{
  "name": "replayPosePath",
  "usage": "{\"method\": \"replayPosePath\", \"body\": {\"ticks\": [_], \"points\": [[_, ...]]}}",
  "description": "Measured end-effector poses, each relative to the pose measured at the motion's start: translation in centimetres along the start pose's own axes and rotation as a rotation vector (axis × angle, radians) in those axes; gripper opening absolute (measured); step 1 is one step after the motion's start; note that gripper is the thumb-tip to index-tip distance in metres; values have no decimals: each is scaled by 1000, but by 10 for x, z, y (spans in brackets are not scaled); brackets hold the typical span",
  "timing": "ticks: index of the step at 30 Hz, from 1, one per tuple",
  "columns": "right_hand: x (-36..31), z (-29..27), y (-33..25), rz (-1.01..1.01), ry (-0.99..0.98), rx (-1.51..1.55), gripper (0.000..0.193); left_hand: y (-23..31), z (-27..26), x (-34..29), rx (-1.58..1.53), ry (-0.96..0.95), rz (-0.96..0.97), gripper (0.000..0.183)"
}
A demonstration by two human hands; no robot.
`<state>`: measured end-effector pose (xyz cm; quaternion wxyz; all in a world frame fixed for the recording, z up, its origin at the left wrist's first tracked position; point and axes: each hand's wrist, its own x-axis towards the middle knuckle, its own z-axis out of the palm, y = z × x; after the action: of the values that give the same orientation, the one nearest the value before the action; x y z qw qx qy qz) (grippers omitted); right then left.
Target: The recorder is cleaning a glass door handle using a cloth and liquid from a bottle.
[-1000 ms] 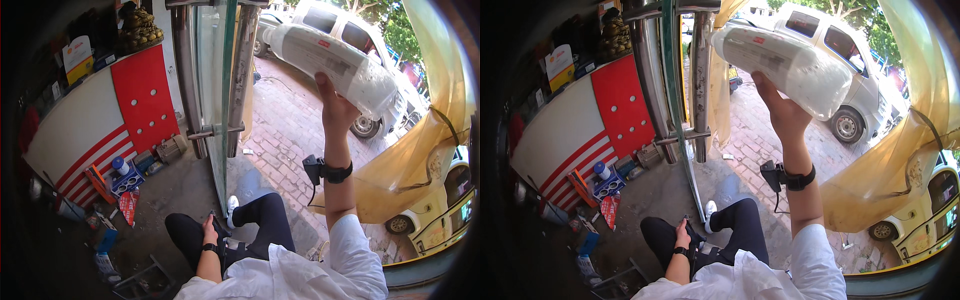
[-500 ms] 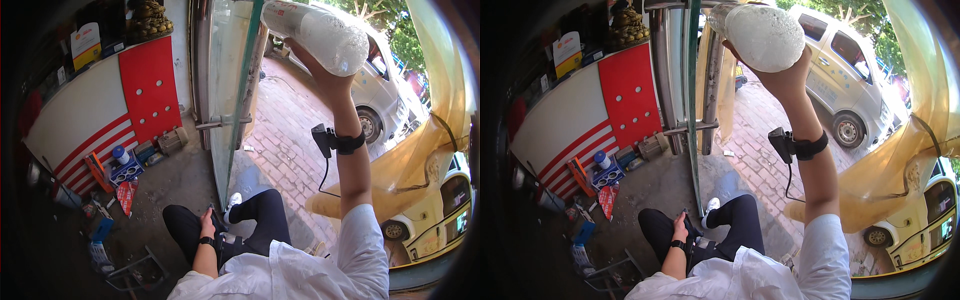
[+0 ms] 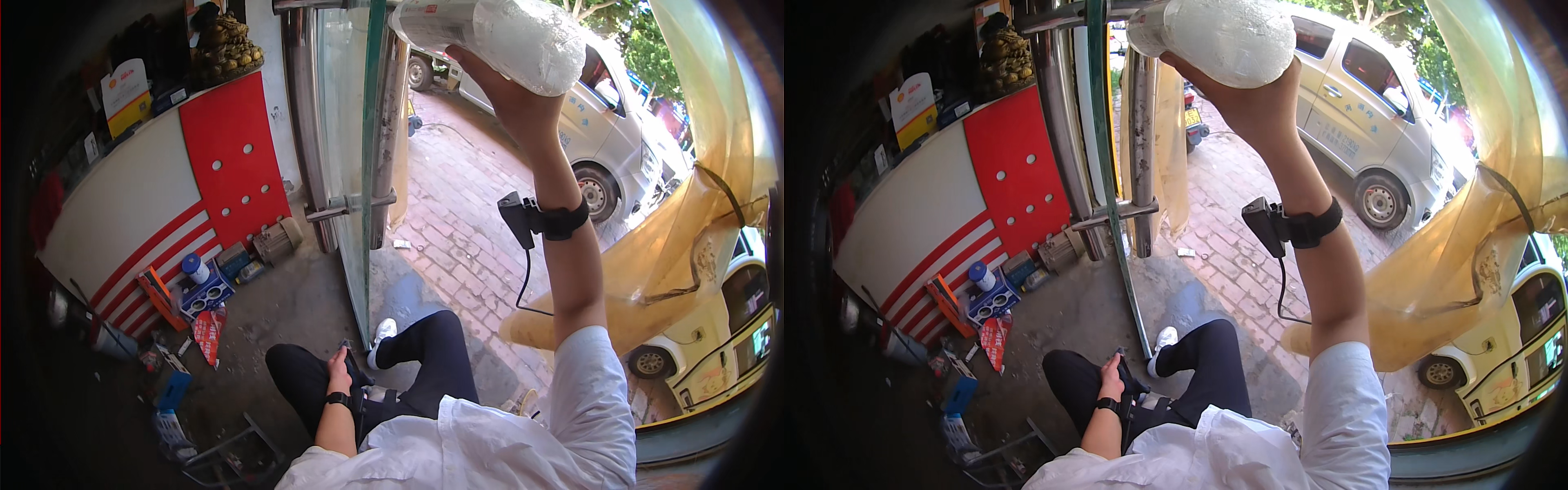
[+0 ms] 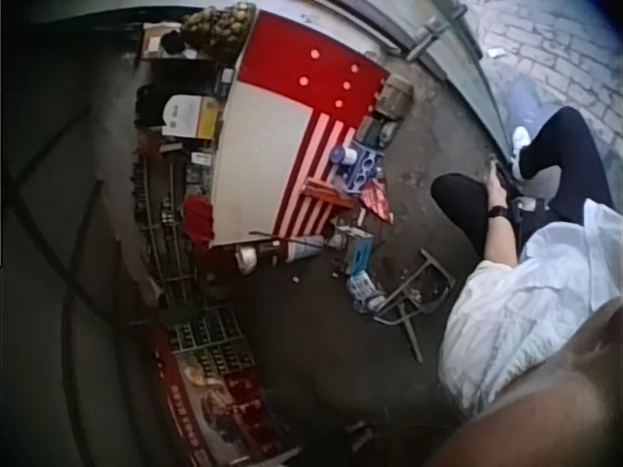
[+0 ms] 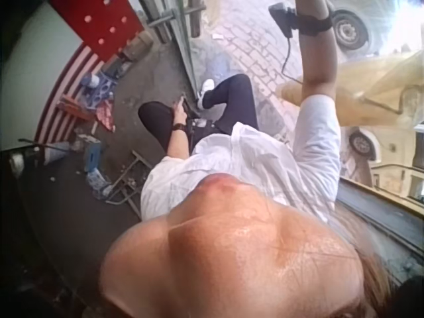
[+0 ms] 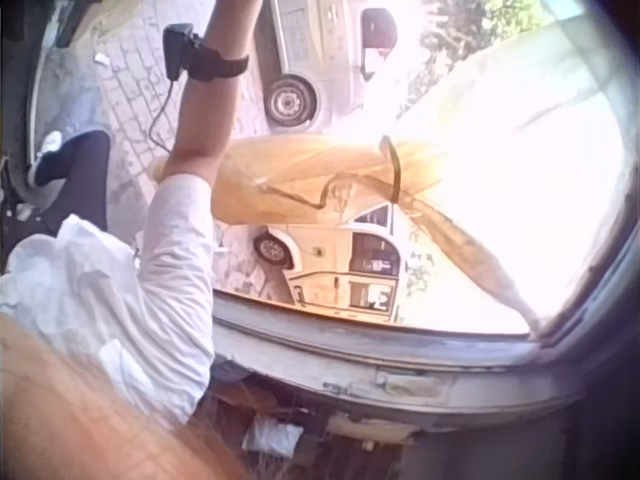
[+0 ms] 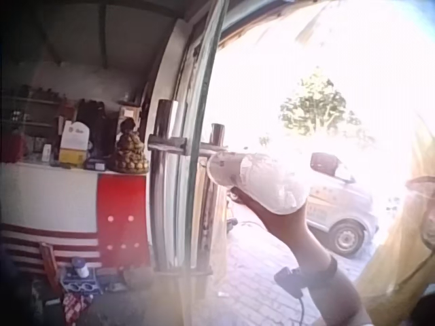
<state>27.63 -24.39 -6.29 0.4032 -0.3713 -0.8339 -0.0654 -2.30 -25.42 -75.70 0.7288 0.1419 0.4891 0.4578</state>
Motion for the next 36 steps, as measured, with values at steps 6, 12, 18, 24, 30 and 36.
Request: {"method": "replayPosePath", "body": {"ticks": [6, 12, 18, 24, 30, 36], "points": [[-10, 25, 17, -149, 551, -482, 50, 4, 4, -11, 33, 28, -26, 15], [-17, 30, 14, -101, 567, -405, 50, 4, 7, -16, 26, 40, -15, 16], [-25, 34, 21, -72, 528, -327, 48, 0, 7, -9, 23, 21, -30, 16], [-41, 46, 26, -29, 491, -308, 41, -3, 1, -1, 23, 9, -7, 15], [-41, 49, 21, -3, 555, -348, 47, -3, 0, -6, 44, 10, -3, 15], [-27, 39, 19, -55, 637, -322, 44, -4, 2, -7, 37, 2, -12, 15]]}}
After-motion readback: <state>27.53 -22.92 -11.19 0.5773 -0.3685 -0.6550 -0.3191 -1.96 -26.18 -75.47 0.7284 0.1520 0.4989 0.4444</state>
